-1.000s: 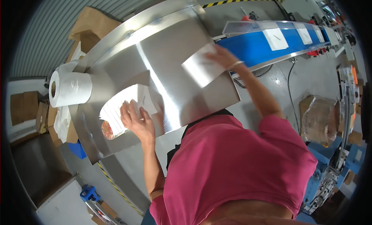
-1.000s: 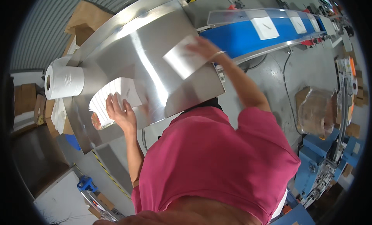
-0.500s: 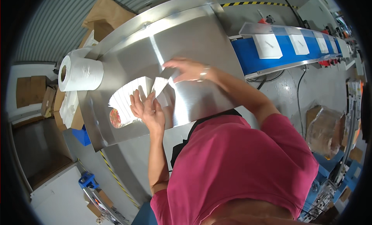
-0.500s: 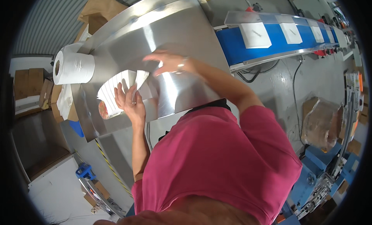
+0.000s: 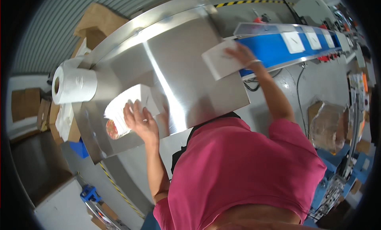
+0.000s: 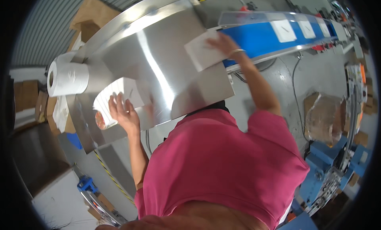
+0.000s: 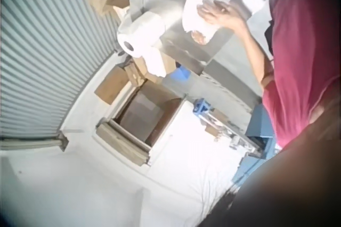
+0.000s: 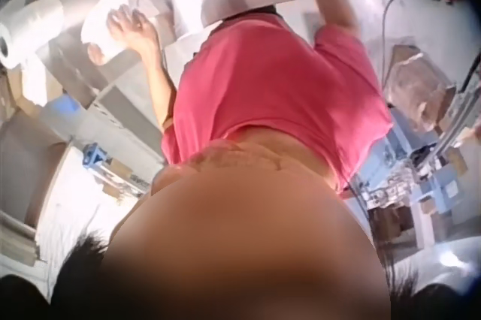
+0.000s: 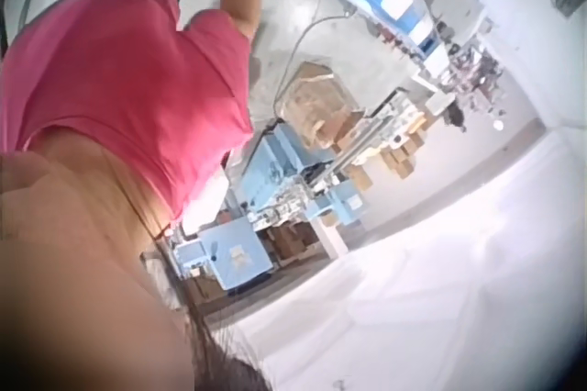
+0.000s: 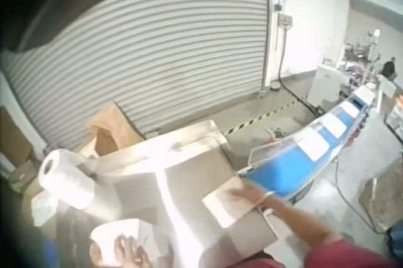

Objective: The recorder is packing stacks of folded paper napkins into a packaging machine or onto a conveyor belt.

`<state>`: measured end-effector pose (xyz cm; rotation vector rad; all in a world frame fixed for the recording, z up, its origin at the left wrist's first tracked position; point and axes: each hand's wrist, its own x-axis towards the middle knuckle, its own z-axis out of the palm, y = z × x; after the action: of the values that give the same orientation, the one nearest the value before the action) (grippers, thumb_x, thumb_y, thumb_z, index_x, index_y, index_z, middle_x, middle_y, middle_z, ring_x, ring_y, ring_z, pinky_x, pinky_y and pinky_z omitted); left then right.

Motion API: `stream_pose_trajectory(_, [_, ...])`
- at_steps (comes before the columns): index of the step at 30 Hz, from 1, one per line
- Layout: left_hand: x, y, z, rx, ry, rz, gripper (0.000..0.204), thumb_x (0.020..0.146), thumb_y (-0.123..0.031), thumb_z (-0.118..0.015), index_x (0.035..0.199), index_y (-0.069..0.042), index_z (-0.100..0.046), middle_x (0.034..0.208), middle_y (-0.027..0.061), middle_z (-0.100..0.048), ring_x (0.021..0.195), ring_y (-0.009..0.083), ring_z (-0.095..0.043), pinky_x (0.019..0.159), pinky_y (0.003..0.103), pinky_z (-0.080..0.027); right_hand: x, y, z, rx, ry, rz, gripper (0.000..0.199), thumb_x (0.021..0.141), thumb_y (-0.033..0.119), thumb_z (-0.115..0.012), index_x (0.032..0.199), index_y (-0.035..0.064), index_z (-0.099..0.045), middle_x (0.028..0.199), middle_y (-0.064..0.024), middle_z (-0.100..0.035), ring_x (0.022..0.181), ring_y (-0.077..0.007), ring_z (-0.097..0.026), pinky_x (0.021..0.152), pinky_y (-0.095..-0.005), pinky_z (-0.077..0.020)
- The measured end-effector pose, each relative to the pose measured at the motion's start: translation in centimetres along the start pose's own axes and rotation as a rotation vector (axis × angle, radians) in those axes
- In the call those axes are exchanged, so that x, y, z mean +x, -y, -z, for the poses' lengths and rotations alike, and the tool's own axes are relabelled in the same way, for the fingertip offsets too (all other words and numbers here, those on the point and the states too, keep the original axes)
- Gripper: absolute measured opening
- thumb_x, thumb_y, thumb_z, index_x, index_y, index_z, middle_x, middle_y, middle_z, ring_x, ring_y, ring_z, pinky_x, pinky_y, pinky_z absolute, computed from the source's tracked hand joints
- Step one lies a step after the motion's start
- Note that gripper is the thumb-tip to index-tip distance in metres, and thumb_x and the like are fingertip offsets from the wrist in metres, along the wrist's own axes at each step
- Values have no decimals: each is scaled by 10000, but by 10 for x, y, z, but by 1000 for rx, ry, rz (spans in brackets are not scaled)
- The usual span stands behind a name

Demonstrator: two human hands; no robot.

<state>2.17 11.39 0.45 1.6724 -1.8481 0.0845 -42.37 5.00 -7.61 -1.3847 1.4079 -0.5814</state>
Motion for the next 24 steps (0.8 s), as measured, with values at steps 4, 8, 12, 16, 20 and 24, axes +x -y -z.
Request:
stream_pose_trajectory(4, [2, -4, -4, -42, 5, 4, 422, 745, 23, -648, 1155, -78, -623, 1335, 169, -457, 1261, 392, -393, 1032, 504, -310, -22, 18, 45, -691, -653, -440, 644, 805, 468, -659, 1281, 68, -490, 1264, -159, -559, 1125, -335, -557, 868, -471, -473])
stream_pose_trajectory(8, [3, -5, -1, -71, 1, 21, 416, 733, 31, -654, 1122, -115, -635, 1358, 151, -441, 1310, 390, -341, 1066, 512, -244, 10, 30, -7, -758, -748, 184, 547, 741, 352, -754, 1179, 68, -589, 1168, -156, -594, 1072, -311, -576, 881, -417, -478])
stream_pose_trajectory(12, [1, -3, -1, -72, 36, 23, 404, 728, 28, -657, 1102, -123, -644, 1370, 152, -433, 1335, 397, -309, 1083, 509, -204, 49, 133, -134, -343, 26, 498, 522, 744, 224, -752, 1221, 135, -559, 1154, -114, -565, 1070, -296, -554, 926, -375, -447])
stream_pose_trajectory(16, [4, -9, -2, -102, 83, 13, 346, 745, -17, -667, 1077, -113, -652, 1402, 182, -408, 1354, 411, -277, 1096, 509, -178, 93, 155, -194, -164, 287, 755, 506, 735, 226, -755, 1197, 152, -564, 1219, -96, -517, 1169, -287, -479, 944, -363, -427])
stream_pose_trajectory(20, [4, -3, 4, -74, 21, 46, 433, 786, -108, -680, 1206, -73, -578, 1400, 253, -387, 1330, 433, -302, 1069, 543, -235, 76, 162, -171, -39, 463, 349, 450, 815, 332, -708, 1152, 79, -549, 1069, -96, -569, 995, -244, -552, 872, -307, -446])
stream_pose_trajectory(24, [6, 9, 3, 40, 12, 17, 467, 807, -50, -639, 1264, -63, -545, 1352, 229, -435, 1265, 404, -380, 1030, 509, -308, 51, 73, -125, 281, -61, 215, 662, 863, 436, -650, 1279, -40, -454, 1185, -161, -589, 1062, -228, -558, 921, -352, -428])
